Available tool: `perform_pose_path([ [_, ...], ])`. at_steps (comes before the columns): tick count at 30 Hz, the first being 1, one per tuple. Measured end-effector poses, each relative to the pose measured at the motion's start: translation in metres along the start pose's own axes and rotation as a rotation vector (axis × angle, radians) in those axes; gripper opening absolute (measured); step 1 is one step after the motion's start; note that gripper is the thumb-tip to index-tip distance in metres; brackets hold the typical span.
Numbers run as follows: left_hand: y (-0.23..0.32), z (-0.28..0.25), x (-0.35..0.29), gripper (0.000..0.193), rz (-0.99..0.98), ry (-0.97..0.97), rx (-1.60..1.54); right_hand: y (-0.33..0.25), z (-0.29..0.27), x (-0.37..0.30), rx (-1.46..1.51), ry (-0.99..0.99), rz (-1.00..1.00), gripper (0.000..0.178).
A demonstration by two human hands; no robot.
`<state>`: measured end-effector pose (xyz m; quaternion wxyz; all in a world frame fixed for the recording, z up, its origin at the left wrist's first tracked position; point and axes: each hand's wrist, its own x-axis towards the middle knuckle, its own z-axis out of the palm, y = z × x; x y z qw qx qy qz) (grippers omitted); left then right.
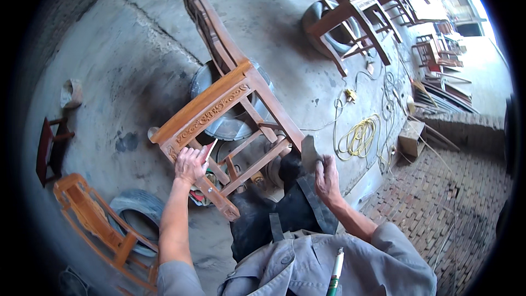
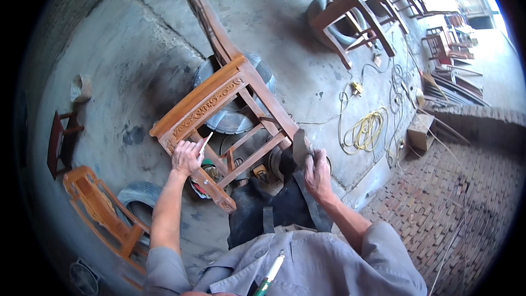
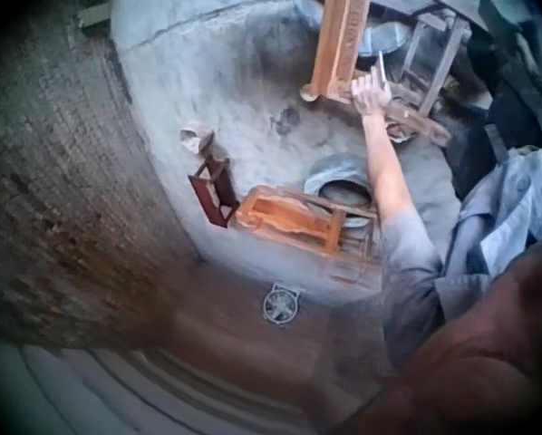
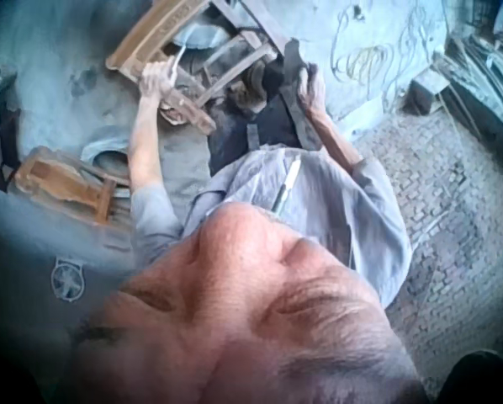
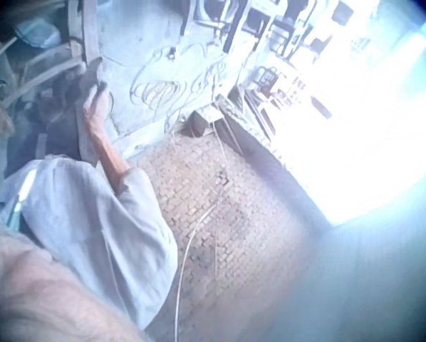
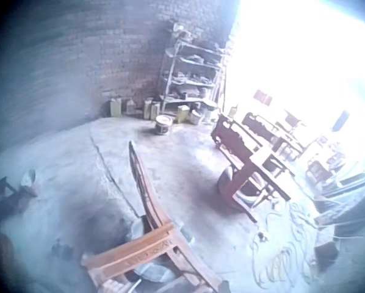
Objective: The person sands a wooden chair using a sanding block, focusing on the legs and frame. They reposition the chair multiple times to access different areas and continue sanding until the clip ends.
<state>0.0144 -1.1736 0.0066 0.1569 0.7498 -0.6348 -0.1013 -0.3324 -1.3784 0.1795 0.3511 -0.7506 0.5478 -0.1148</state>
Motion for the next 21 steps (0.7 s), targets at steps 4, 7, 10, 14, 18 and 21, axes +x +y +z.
perform_pose_path([
  [4, 0.005, -0.008, -0.001, 0.041, -0.050, -0.051, 0.008, 0.012, 0.019, 0.068, -0.043, -0.181, -0.276, 0.013],
  [7, 0.010, -0.015, 0.001, 0.044, -0.112, -0.128, 0.016, 0.031, 0.046, 0.121, 0.008, -0.359, -0.608, 0.016],
  [10, 0.008, -0.015, -0.002, 0.051, -0.118, -0.199, 0.075, 0.047, 0.066, 0.162, -0.008, -0.581, -0.862, 0.015],
  [14, 0.008, -0.014, -0.003, 0.054, -0.151, -0.279, 0.107, 0.079, 0.094, 0.203, -0.005, -0.927, -1.143, 0.015],
  [18, 0.006, -0.007, -0.014, 0.061, -0.127, -0.305, 0.146, 0.093, 0.106, 0.216, 0.079, -1.000, -1.195, 0.021],
  [21, 0.016, -0.019, 0.005, 0.061, -0.177, -0.358, 0.098, 0.094, 0.104, 0.212, 0.067, -0.905, -1.234, 0.015],
])
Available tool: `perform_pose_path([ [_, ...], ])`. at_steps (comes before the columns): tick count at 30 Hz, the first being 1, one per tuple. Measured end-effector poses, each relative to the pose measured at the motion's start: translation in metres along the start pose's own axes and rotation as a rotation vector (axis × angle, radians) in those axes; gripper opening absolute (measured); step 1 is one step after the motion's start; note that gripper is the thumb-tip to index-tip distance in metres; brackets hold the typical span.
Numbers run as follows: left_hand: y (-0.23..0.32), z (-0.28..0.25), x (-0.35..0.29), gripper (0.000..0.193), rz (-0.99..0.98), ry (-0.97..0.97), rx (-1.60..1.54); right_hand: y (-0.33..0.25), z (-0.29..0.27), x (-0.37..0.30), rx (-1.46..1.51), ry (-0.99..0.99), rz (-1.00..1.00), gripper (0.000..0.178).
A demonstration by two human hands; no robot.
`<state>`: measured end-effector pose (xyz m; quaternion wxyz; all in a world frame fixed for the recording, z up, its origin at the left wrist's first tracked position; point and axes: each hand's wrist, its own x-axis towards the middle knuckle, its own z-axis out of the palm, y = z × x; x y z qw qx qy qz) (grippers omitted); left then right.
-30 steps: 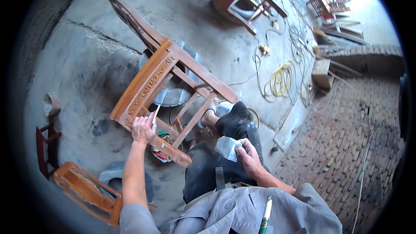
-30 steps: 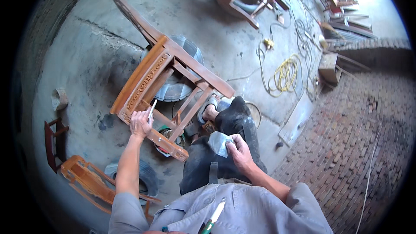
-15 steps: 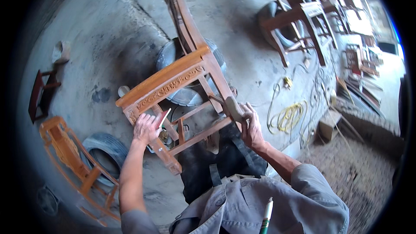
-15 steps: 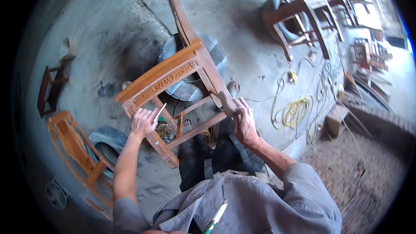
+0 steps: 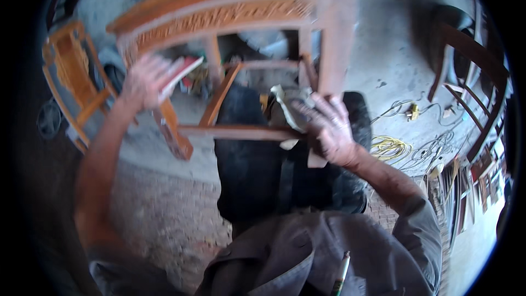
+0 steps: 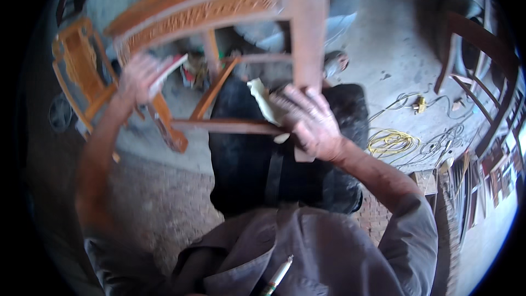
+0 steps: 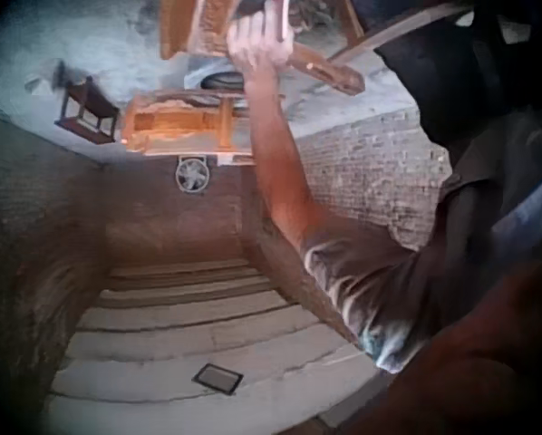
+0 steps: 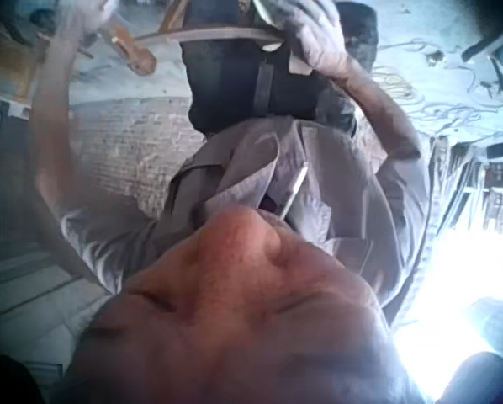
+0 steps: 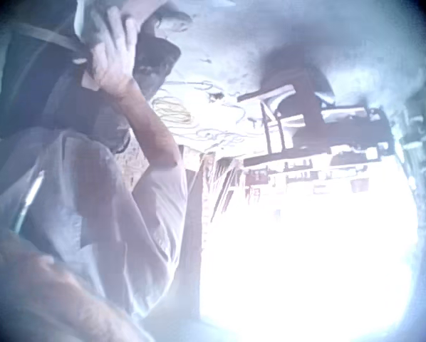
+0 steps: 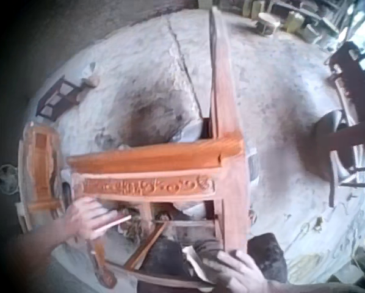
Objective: The person sands a wooden chair using a sanding block, focusing on the legs and frame. They reposition the chair multiple times to access different areas and continue sanding until the clip ends.
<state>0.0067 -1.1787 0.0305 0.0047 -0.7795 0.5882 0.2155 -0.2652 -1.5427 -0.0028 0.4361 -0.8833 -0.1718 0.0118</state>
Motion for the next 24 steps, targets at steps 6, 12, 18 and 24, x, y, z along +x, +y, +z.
perform_pose_path([
  [6, -0.001, 0.014, -0.002, 0.064, 0.050, 0.122, -0.002, 0.006, 0.006, -0.007, -0.155, -0.010, -0.018, 0.015],
  [12, -0.002, 0.016, -0.013, 0.062, 0.089, 0.179, -0.016, 0.000, 0.003, -0.004, -0.250, -0.073, -0.039, 0.007],
  [18, 0.001, 0.022, -0.014, 0.060, 0.124, 0.293, -0.002, -0.011, 0.005, -0.008, -0.319, -0.091, 0.038, 0.007],
  [24, 0.006, 0.040, -0.032, 0.057, 0.047, 0.511, 0.159, -0.015, 0.008, 0.004, -0.381, -0.016, -0.193, 0.028],
])
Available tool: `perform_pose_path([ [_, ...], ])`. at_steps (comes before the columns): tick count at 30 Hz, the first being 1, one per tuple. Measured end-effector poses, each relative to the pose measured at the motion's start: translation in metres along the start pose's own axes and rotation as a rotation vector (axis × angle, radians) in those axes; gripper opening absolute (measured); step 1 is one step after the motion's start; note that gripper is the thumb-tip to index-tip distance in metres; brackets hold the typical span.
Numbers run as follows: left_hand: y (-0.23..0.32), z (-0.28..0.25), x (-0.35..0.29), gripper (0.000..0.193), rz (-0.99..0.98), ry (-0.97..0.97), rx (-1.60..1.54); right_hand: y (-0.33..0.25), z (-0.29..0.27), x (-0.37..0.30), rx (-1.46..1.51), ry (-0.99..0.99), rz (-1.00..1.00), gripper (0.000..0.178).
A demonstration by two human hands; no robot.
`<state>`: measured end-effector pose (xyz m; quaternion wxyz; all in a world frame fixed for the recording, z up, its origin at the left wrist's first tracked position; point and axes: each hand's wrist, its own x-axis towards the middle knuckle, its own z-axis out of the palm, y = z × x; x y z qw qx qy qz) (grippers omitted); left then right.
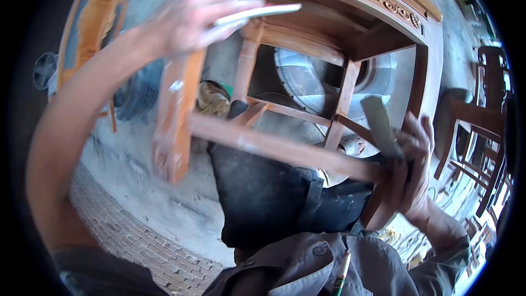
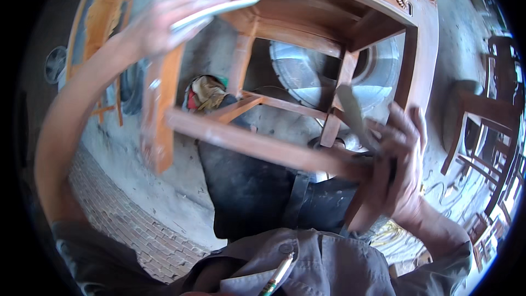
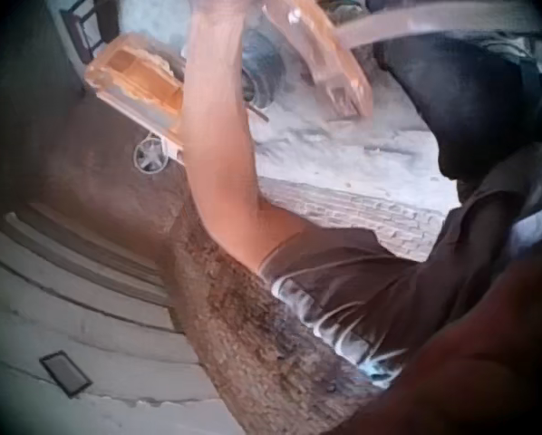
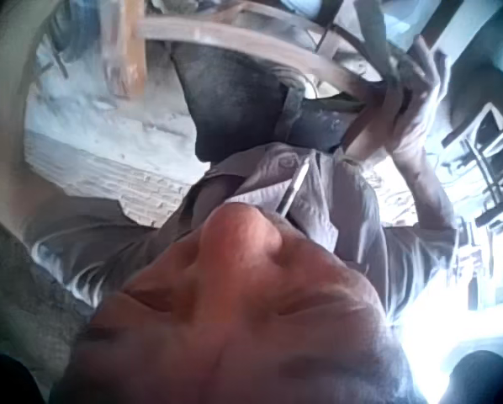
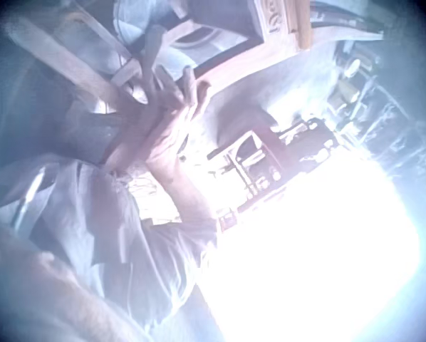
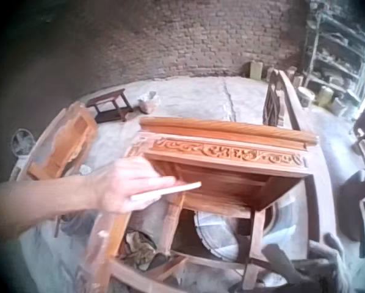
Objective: The person sands a wooden chair using a sanding block, focusing on the legs and frame. They reposition the chair multiple times to access different areas and continue sanding until the clip ends.
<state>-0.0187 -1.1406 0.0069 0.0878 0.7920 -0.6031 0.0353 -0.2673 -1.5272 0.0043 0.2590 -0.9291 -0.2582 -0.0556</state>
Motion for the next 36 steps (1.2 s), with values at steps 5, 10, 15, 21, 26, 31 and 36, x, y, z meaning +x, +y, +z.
perform_pose_path([
  [5, 0.043, -0.008, -0.024, 0.049, -0.293, 0.422, 0.201, 0.012, 0.009, 0.001, -0.085, 0.094, 0.078, 0.023],
  [10, 0.134, -0.002, -0.160, 0.028, -1.236, 1.260, -0.466, 0.008, 0.020, -0.003, -0.049, 0.157, 0.123, 0.026],
  [15, 0.207, 0.160, -0.273, 0.035, -1.775, 1.342, -1.109, 0.009, 0.018, -0.011, -0.056, 0.171, 0.086, 0.028],
  [21, 0.218, 0.267, -0.346, 0.049, -2.122, 0.905, -1.262, -0.005, 0.019, 0.001, -0.008, 0.132, 0.084, 0.026],
  [26, 0.238, 0.178, -0.253, 0.057, -1.691, 1.396, -0.897, 0.002, 0.010, -0.013, -0.077, 0.140, 0.114, 0.034],
  [31, 0.343, -0.060, -0.120, 0.079, -0.689, 1.021, -1.242, 0.006, 0.009, -0.012, -0.061, 0.165, 0.074, 0.027],
  [36, 0.449, -0.109, -0.040, 0.123, 0.610, 0.695, -2.254, -0.019, 0.007, 0.001, 0.006, 0.157, 0.165, 0.021],
])
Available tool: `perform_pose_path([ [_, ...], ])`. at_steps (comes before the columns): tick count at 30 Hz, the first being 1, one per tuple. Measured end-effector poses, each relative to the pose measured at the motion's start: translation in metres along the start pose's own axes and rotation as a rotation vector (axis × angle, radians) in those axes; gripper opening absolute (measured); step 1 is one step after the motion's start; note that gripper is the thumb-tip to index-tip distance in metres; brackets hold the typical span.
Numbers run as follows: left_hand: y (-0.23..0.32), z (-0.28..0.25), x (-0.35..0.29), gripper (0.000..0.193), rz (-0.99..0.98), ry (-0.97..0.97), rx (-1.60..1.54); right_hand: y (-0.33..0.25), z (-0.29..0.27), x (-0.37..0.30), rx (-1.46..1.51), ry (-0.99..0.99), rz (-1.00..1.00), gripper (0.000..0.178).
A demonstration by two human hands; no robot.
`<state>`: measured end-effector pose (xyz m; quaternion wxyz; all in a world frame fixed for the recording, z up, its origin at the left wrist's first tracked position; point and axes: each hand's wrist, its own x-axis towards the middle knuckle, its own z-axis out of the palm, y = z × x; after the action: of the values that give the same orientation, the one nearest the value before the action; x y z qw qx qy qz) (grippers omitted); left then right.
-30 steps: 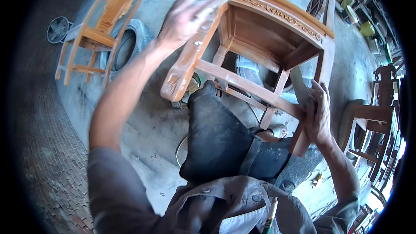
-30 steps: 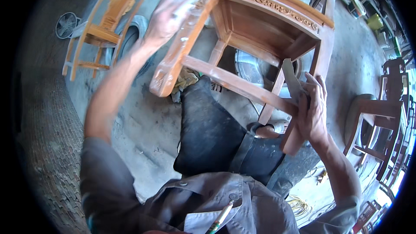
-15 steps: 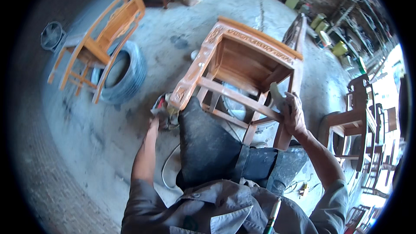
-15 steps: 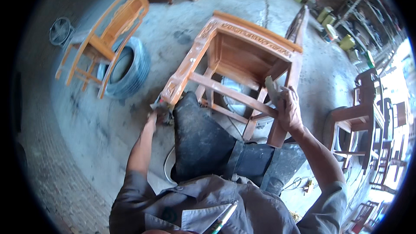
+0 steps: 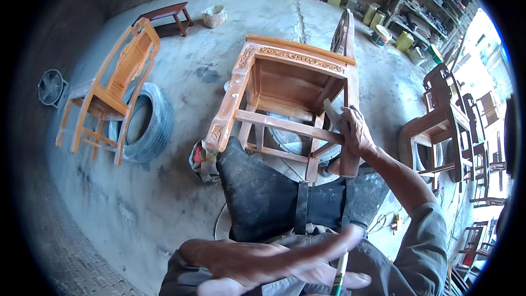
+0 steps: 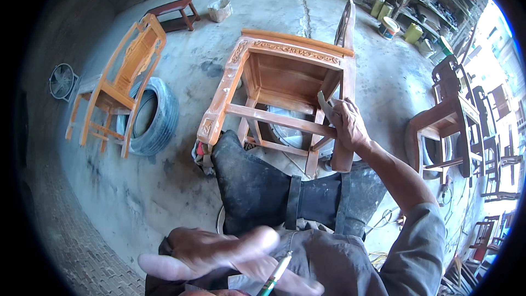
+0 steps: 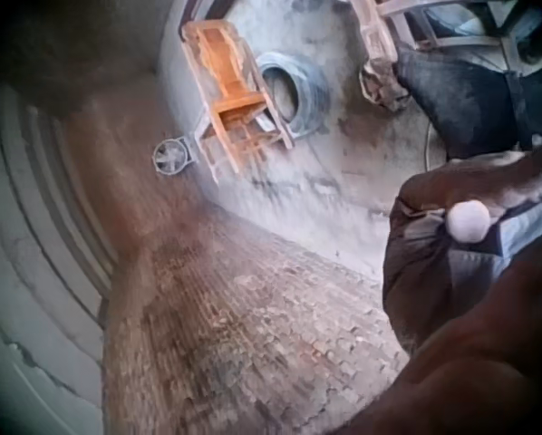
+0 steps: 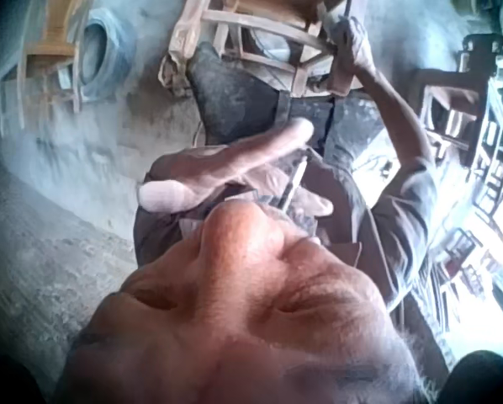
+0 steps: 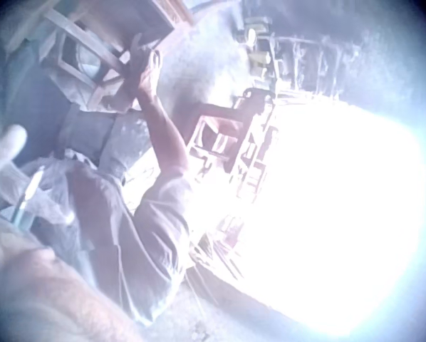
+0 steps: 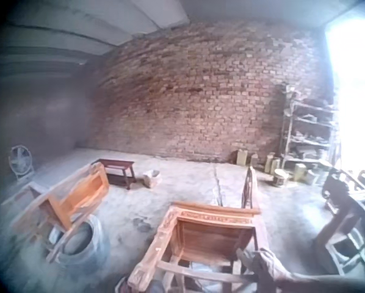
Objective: The person sands a wooden chair using a sanding block, focusing on the legs and frame. They reposition the chair multiple times to access different areas and continue sanding until the clip ends.
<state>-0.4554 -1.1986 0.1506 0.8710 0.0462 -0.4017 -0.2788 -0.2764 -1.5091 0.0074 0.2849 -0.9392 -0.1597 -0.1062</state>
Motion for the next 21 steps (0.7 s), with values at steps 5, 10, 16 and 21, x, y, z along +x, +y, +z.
perform_pose_path([
  [5, -0.025, 0.017, 0.045, 0.129, 0.134, -0.126, -0.238, 0.005, 0.006, -0.001, -0.004, -0.005, -0.062, 0.019],
  [10, -0.001, -0.010, 0.061, 0.098, -0.164, 0.085, 0.322, 0.017, -0.002, -0.013, 0.143, 0.080, -0.023, 0.017],
  [16, -0.012, -0.118, 0.061, 0.040, -0.242, 0.875, 1.195, -0.047, -0.008, -0.046, 0.621, 0.344, 0.201, 0.008],
  [21, -0.043, -0.153, 0.044, 0.054, -0.426, 0.889, 1.177, -0.095, -0.014, -0.088, 0.105, 0.359, -0.025, 0.021],
])
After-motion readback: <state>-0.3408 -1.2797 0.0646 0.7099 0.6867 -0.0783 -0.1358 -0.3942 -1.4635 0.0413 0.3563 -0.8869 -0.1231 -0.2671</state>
